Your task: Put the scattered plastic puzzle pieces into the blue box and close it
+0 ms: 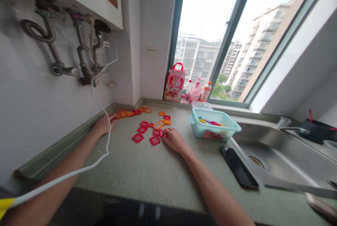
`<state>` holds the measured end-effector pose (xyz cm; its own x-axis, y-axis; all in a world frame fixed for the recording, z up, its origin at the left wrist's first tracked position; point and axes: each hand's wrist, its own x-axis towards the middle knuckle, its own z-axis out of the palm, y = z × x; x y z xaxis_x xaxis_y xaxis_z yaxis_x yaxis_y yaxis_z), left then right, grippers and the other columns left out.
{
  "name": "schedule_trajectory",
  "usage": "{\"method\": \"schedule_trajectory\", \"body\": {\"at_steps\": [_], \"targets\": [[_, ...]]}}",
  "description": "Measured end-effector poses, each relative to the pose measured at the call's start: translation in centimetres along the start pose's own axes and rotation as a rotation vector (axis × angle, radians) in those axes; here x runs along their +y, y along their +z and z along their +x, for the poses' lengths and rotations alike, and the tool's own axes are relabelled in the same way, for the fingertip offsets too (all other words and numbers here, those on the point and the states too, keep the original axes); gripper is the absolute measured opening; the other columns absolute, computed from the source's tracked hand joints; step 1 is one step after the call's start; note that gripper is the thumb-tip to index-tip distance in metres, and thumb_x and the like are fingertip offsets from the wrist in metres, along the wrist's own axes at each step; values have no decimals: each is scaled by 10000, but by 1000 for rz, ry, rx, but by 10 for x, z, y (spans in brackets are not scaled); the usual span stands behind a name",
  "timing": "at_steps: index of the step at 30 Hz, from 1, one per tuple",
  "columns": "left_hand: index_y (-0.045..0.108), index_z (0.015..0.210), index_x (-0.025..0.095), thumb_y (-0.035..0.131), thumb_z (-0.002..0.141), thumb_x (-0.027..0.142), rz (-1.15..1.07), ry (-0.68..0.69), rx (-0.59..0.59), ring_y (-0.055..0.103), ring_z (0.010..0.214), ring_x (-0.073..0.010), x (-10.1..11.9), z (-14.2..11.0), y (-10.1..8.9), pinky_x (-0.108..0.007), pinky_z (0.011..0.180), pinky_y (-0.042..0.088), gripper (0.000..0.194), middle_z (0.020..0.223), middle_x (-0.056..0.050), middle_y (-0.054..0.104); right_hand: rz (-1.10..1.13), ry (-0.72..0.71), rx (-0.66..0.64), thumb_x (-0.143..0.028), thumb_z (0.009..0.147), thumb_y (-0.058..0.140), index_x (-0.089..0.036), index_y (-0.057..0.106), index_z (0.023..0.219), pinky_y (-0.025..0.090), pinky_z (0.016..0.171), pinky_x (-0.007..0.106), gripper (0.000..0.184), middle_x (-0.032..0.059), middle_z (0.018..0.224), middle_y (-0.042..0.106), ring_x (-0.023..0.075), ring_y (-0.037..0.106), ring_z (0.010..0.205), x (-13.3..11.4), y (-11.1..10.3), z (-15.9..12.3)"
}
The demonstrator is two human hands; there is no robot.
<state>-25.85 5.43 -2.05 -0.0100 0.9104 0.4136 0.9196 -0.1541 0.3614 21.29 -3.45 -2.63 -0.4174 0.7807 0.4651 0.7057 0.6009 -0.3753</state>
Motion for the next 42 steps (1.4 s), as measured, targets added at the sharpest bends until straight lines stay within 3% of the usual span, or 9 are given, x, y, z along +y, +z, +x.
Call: {"method": "schedule_trajectory", "body": {"at_steps": [3, 10, 16, 20, 26, 32, 35, 39, 42], "targets": [[720, 1048, 99, 648, 877, 608, 102, 23, 28, 638, 1062, -330, -2, 2, 4, -525, 1040, 479, 542, 1130, -171, 695, 4, 4, -1, -292, 954, 714, -246, 726, 1006, 480, 935, 346, 70, 60, 1071, 735, 233, 643, 1029, 1, 0, 0], [701, 1192, 102, 691, 806, 441, 12, 41, 80, 650, 957, -267, 8, -7, -11, -440, 962, 527, 514, 1015, -101, 719, 23, -19, 16, -285, 945, 729, -252, 735, 988, 475, 936, 351, 54, 54, 1050, 730, 234, 643, 1018, 5, 2, -2], [721, 949, 161, 664, 802, 590, -146, 58, 236, 638, 981, -277, 17, -11, -23, -476, 1031, 506, 457, 985, -82, 691, 31, 13, 13, -282, 935, 748, -256, 742, 986, 480, 914, 347, 57, 54, 1061, 731, 233, 646, 1012, 2, 0, -1], [704, 842, 203, 634, 860, 577, -257, 90, 400, 624, 1026, -280, 32, -15, -40, -459, 1100, 459, 381, 911, -53, 653, 12, 27, 15, -290, 931, 764, -256, 746, 989, 476, 903, 350, 70, 52, 1037, 734, 240, 646, 1007, 1, 0, 0], [730, 917, 198, 709, 824, 543, -274, 286, 435, 549, 1136, -265, 80, -10, -52, -499, 1163, 390, 357, 1093, -47, 634, 13, 40, 29, -313, 925, 785, -255, 763, 977, 491, 871, 334, 81, 53, 1022, 754, 242, 674, 984, -1, -3, -1], [766, 1089, 216, 639, 830, 249, -338, 619, -28, 614, 1164, -220, 199, -31, -13, -389, 1086, 490, 290, 1215, -93, 669, 75, 163, 171, -410, 954, 734, -284, 712, 1197, 515, 903, 347, 275, 55, 1120, 762, 249, 703, 1020, 2, -7, -4], [778, 1042, 246, 680, 783, 181, -431, 761, -157, 649, 1142, -223, 246, -59, 16, -369, 1046, 537, 285, 1191, -78, 671, 104, 205, 305, -476, 989, 664, -269, 652, 1300, 512, 924, 352, 374, 58, 1098, 755, 240, 698, 1020, 8, -17, -8], [779, 1071, 259, 670, 741, 93, -405, 973, -377, 660, 1130, -222, 266, -86, 35, -349, 1061, 529, 386, 1198, -60, 677, 98, 257, 393, -521, 981, 643, -225, 649, 1295, 517, 882, 342, 432, 57, 1008, 741, 227, 696, 931, 16, -29, -10], [746, 1207, 259, 644, 723, 63, -399, 979, -419, 658, 1138, -226, 263, -90, 34, -334, 1058, 527, 532, 1236, -69, 665, 145, 300, 400, -547, 947, 667, -219, 672, 1238, 519, 846, 344, 439, 49, 952, 731, 222, 696, 869, 16, -30, -9]]}}
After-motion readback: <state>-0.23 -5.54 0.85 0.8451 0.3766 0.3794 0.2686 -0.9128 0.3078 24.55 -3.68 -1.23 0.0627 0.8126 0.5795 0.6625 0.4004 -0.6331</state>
